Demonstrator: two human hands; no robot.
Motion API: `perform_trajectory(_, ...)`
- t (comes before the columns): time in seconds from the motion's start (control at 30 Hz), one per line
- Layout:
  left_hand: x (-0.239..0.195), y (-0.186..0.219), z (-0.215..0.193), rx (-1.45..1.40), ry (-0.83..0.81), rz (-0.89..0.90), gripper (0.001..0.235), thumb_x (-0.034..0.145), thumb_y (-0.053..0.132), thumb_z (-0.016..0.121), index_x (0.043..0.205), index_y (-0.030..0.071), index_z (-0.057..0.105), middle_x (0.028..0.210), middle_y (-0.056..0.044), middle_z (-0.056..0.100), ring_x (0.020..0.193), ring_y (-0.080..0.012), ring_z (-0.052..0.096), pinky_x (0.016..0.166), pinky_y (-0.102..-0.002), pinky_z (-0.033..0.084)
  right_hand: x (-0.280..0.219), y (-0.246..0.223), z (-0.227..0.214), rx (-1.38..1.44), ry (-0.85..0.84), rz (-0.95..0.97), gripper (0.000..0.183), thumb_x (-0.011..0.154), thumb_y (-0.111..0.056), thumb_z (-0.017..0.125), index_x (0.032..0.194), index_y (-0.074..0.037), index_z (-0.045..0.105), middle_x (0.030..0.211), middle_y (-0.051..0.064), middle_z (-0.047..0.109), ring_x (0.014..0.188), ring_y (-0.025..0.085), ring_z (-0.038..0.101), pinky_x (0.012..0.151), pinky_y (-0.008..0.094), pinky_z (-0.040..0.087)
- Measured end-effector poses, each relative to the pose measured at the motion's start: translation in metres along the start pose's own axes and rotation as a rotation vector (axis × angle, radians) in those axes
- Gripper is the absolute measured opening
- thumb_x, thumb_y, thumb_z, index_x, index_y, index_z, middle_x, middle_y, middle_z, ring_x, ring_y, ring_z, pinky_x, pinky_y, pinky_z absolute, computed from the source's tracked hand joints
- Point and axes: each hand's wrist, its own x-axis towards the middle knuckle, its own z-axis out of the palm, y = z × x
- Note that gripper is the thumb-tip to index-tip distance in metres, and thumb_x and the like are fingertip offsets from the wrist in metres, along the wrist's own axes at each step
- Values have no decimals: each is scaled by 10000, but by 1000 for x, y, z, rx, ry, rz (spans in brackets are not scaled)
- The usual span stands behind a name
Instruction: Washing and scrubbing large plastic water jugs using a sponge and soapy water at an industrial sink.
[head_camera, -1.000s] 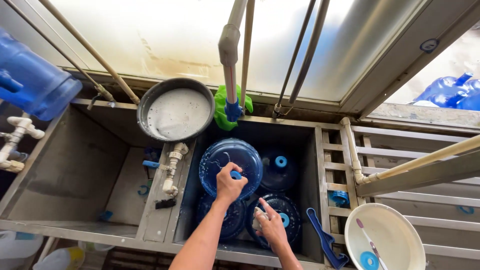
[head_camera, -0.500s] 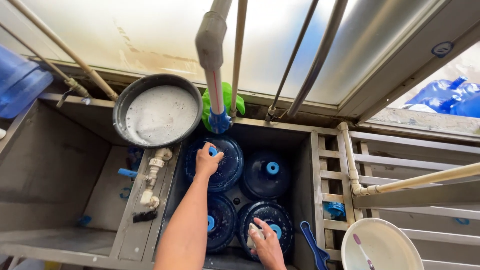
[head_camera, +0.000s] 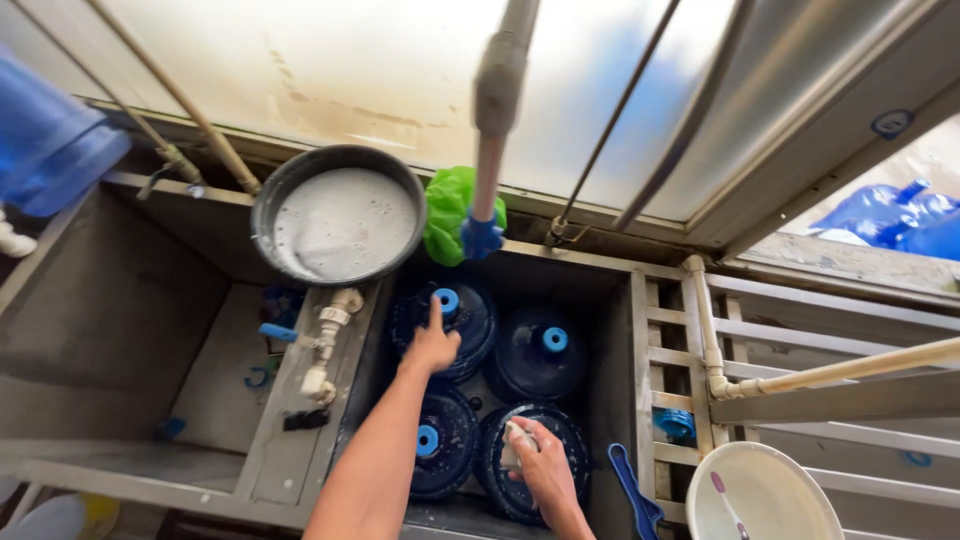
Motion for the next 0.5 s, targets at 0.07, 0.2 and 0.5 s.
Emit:
perform_trajectory(0.07, -12, -38, 19, -58, -43, 229, 904, 914, 423, 600, 1663, 262, 120, 1525, -275, 456, 1402, -431, 466, 1176, -423, 353, -10, -9, 13, 83, -23, -15, 436, 938, -307, 610, 1325, -133, 710, 1094, 70, 790, 908, 172, 709, 661, 318, 561)
perform_trajectory(0.2, -88, -107, 24, -229, -27, 184, 702, 851, 472, 621, 1519, 281, 521, 1189, -57, 730, 1134, -205, 692, 1048, -306, 467, -12, -10, 56, 109, -118, -95, 427, 920, -285, 620, 1308, -123, 699, 1087, 133, 791, 883, 211, 714, 634, 334, 556)
perform_trajectory(0.5, -242, -308, -50, -899, 253, -25, 453, 833, 231, 628, 1243, 76, 741, 850, -49, 759, 665, -158, 739, 721, -229, 530, -93, -15, 224, -140, -415, -331, 363, 748, -117, 631, 1068, -28, 778, 875, 96, 730, 743, 190, 655, 670, 311, 574)
